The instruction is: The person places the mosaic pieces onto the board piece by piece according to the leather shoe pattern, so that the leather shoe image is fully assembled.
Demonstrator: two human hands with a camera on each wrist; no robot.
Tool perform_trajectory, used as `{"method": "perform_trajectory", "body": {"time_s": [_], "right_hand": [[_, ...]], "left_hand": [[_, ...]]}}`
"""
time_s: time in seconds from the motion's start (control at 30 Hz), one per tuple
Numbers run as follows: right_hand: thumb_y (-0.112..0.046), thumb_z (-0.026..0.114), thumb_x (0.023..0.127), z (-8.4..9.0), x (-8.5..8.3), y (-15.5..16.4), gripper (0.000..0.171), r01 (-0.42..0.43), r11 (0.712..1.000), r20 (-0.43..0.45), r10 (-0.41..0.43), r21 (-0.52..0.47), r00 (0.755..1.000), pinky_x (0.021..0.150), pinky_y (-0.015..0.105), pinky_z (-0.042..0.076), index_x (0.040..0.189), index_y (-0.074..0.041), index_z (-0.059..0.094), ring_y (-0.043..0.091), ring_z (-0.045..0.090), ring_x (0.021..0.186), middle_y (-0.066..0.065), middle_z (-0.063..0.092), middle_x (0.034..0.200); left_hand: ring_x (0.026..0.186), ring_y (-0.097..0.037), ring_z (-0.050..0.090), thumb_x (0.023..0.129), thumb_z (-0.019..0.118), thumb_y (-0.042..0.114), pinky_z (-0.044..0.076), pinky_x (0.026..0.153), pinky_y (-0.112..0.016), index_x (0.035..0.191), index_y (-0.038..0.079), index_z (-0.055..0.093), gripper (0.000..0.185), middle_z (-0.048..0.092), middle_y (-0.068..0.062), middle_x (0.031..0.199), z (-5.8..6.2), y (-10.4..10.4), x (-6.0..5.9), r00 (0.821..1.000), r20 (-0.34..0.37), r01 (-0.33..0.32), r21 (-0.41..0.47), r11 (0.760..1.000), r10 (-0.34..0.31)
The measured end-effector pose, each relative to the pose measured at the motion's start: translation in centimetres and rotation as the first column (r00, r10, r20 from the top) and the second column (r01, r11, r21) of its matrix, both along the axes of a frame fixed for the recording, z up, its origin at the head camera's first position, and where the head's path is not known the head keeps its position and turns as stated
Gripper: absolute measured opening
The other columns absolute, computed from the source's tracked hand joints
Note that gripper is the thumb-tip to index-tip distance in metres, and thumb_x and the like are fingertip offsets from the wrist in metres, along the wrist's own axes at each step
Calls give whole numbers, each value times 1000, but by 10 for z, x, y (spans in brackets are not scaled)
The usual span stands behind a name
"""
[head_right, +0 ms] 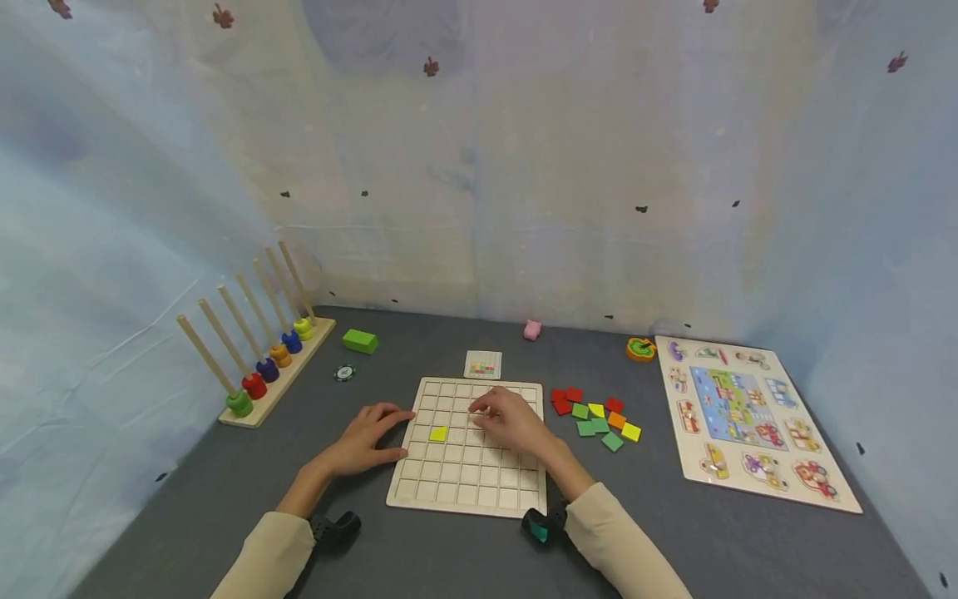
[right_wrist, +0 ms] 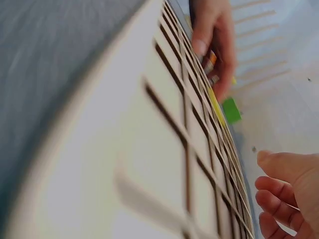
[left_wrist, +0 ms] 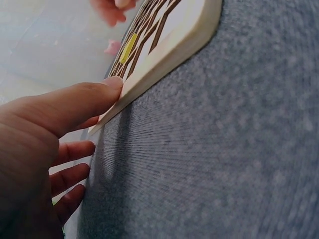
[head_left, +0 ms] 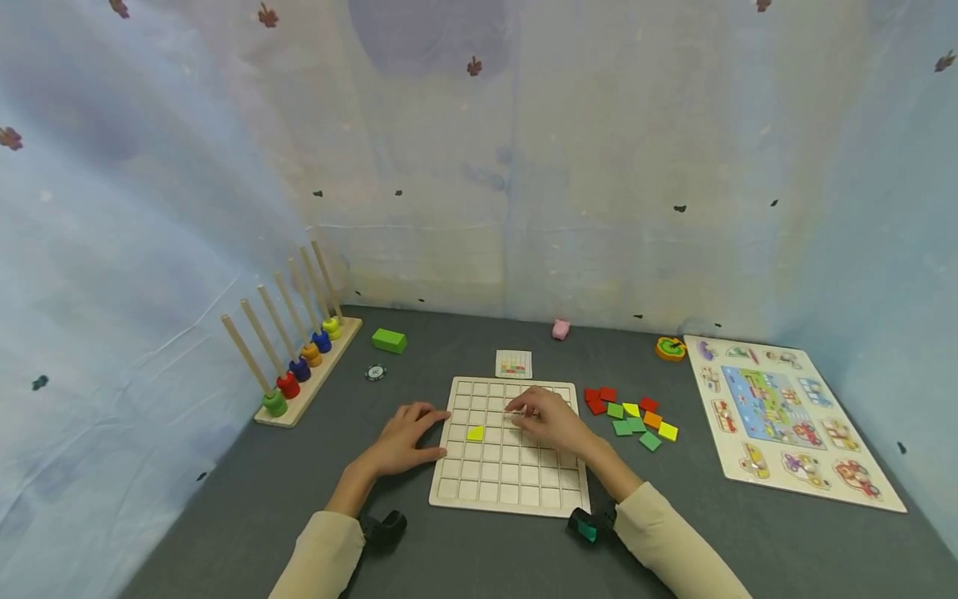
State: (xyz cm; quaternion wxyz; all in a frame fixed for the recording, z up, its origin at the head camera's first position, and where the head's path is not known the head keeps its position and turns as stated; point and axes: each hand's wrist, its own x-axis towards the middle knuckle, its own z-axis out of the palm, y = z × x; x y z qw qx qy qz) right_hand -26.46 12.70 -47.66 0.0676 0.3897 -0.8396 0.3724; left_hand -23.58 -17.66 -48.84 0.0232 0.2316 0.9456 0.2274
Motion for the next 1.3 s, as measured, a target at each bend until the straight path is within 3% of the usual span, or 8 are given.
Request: {"method": "perform_trajectory", "body": {"time_s": [0.23,0.37,0.53,0.77,0.93,1.3], "right_hand": [[-8,67,85,7,-4,53,14,143,990,-30,-143,10,989,60,25,45,98,-5,70,11,53,71,4,63,90],[-6,70,82,10,-5,81,15,261,964,-72,-257,53,964,64,31,45,97,-6,70,15,55,74,4,62,89],[-1,71,80,10,-6,111,21,352,929,-108,-341,113,934,68,39,47,100,-3,69,22,59,80,10,63,94],[3,66,80,10,-7,138,25,369,899,-104,-354,237,929,66,42,43,105,3,67,25,54,76,17,63,95],[3,66,79,8,-7,145,21,366,881,-94,-354,299,930,69,43,45,100,6,68,27,56,78,17,63,91],[-3,69,79,10,-6,143,9,452,835,-54,-460,313,886,62,37,37,87,1,69,19,46,69,5,56,74]], "left_hand": [[120,-33,35,84,67,39,28,94,-56,136,18,49,59,41,-11,131,3,-1,2,1000,4,14,14,1000,-14],[119,-34,35,84,67,37,28,94,-56,136,17,49,59,41,-12,131,4,-1,2,1000,5,15,19,1000,-15],[120,-35,34,84,67,38,28,94,-57,136,17,49,59,41,-12,131,3,-1,2,1000,6,12,20,1000,-12],[119,-35,35,84,68,37,29,92,-57,135,15,49,59,42,-12,130,3,-1,3,1000,-13,21,27,999,-20],[116,-36,36,84,68,36,30,90,-58,135,13,50,59,43,-13,128,2,-1,4,999,-37,37,36,999,-35],[119,-33,36,85,67,39,29,94,-55,136,18,49,58,43,-10,130,0,-2,2,1000,-12,18,24,1000,-18]]}}
